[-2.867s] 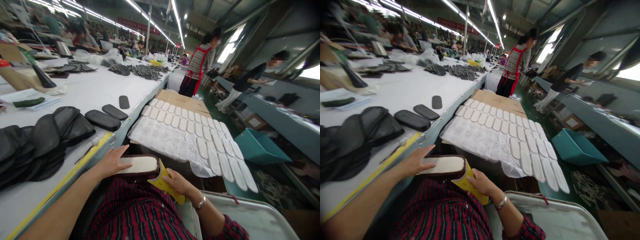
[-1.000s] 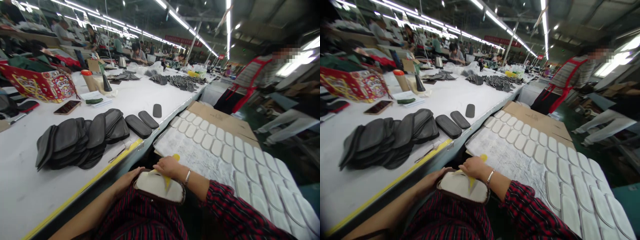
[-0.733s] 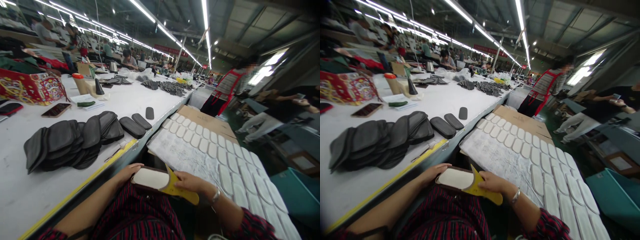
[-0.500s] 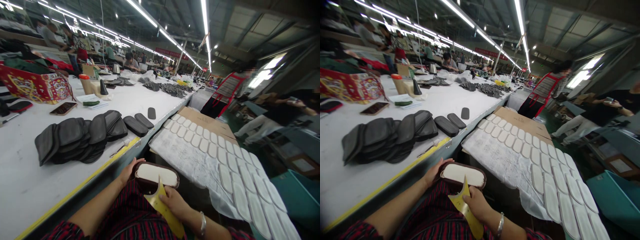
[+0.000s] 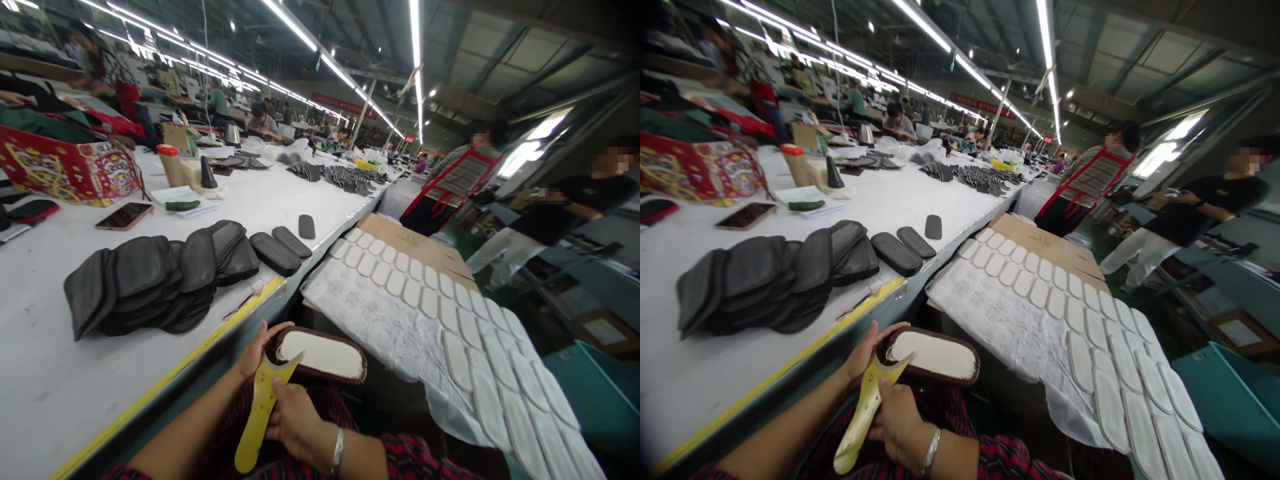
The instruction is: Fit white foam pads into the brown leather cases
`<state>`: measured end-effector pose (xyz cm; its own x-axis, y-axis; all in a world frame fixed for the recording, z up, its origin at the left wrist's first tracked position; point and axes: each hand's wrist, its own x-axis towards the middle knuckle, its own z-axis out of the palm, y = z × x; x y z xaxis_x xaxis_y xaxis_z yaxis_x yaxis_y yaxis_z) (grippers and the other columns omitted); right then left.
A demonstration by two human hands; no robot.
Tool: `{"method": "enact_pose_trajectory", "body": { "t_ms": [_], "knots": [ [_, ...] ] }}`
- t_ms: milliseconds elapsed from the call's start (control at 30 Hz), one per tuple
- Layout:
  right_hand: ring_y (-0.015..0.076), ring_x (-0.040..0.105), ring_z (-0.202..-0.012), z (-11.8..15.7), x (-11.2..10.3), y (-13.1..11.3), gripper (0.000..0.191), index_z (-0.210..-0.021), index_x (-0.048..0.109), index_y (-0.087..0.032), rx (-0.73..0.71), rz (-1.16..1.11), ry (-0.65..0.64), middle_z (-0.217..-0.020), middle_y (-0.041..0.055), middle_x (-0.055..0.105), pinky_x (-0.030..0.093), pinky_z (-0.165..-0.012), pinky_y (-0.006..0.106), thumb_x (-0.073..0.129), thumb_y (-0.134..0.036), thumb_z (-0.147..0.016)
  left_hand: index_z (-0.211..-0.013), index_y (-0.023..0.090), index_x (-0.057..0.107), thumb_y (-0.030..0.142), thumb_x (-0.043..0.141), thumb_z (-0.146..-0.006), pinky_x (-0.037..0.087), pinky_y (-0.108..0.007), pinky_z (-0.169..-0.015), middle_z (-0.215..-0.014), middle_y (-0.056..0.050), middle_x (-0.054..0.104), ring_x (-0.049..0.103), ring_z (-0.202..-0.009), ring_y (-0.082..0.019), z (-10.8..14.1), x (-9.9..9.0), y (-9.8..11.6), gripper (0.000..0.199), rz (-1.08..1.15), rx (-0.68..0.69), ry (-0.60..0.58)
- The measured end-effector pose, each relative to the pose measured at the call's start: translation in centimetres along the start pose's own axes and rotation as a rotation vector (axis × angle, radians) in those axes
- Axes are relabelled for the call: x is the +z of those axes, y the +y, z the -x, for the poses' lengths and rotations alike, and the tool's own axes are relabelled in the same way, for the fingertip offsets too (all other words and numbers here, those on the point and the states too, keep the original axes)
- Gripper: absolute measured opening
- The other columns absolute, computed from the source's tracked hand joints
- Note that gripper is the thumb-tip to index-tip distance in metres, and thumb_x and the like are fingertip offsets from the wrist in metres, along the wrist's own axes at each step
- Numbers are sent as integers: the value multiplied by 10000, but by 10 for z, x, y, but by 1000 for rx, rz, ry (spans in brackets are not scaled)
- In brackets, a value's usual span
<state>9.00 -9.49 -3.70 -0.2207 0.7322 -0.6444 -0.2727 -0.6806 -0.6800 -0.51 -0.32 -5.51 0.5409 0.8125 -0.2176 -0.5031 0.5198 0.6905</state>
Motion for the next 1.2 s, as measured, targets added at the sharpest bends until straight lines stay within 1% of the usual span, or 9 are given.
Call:
{"method": "enact_pose_trajectory", "body": {
  "t_ms": [100, 200, 267, 500, 633, 767, 833, 967, 1200],
  "knots": [
    [190, 632, -616, 1, 1, -3, 453, -883, 482, -142, -2, -178, 2, -809, 88, 623, 524, -548, 335, 566, -573, -775, -1263, 145, 490, 681, 256, -813, 371, -408, -968, -1134, -103, 630, 567, -1046, -270, -10, 2, 7, 738, -121, -31, -5],
    [208, 647, -665, 5, 1, -7, 519, -929, 507, -111, -19, -264, -43, -875, 124, 638, 532, -605, 369, 624, -574, -728, -1169, 158, 580, 664, 276, -818, 339, -381, -996, -1119, -74, 641, 549, -1063, -261, -16, 7, 12, 687, -380, -19, 53],
    [220, 653, -688, 7, 1, -6, 562, -949, 517, -98, -14, -295, -53, -906, 141, 644, 534, -631, 386, 654, -579, -694, -1112, 163, 617, 640, 284, -829, 343, -362, -990, -1114, -58, 644, 544, -1059, -254, -18, 11, 14, 647, -500, 2, 98],
    [253, 662, -741, 9, -1, -1, 681, -988, 531, -77, -4, -369, -62, -961, 176, 648, 537, -666, 408, 715, -601, -594, -1045, 141, 627, 615, 270, -843, 419, -339, -880, -965, -56, 688, 596, -921, -225, -18, 21, 12, 626, -557, -14, 176],
    [258, 663, -769, 11, -3, -3, 706, -1012, 518, -78, 19, -390, -79, -1000, 186, 639, 537, -685, 407, 719, -602, -584, -1051, 141, 621, 595, 275, -852, 434, -335, -857, -954, -53, 688, 606, -888, -212, -20, 23, 11, 605, -615, -10, 195],
    [265, 664, -774, 13, -5, -3, 703, -990, 518, -80, 28, -402, -80, -979, 180, 647, 537, -695, 413, 724, -605, -572, -1035, 143, 628, 576, 258, -864, 448, -321, -837, -950, -47, 689, 610, -871, -201, -19, 29, 12, 595, -700, 14, 231],
    [265, 666, -763, 13, -5, -3, 647, -959, 521, -82, 29, -404, -73, -949, 172, 656, 539, -691, 416, 715, -587, -602, -1001, 150, 640, 570, 255, -866, 454, -312, -829, -949, -41, 689, 611, -863, -196, -18, 31, 12, 585, -777, 28, 254],
    [243, 671, -735, 14, -6, -1, 473, -942, 513, -86, 48, -424, -50, -920, 160, 663, 545, -678, 405, 637, -503, -755, -981, 168, 648, 540, 213, -883, 455, -312, -842, -928, -31, 691, 609, -879, -193, -20, 30, 10, 581, -933, 71, 259],
    [205, 667, -632, 13, -8, 1, 302, -1018, 515, -49, 42, -436, -41, -824, 154, 668, 554, -599, 356, 449, -326, -918, -938, 190, 655, 501, 274, -878, 406, -317, -922, -975, -22, 675, 577, -950, -193, -21, 31, 8, 495, -1019, 132, 253]
  ]
}}
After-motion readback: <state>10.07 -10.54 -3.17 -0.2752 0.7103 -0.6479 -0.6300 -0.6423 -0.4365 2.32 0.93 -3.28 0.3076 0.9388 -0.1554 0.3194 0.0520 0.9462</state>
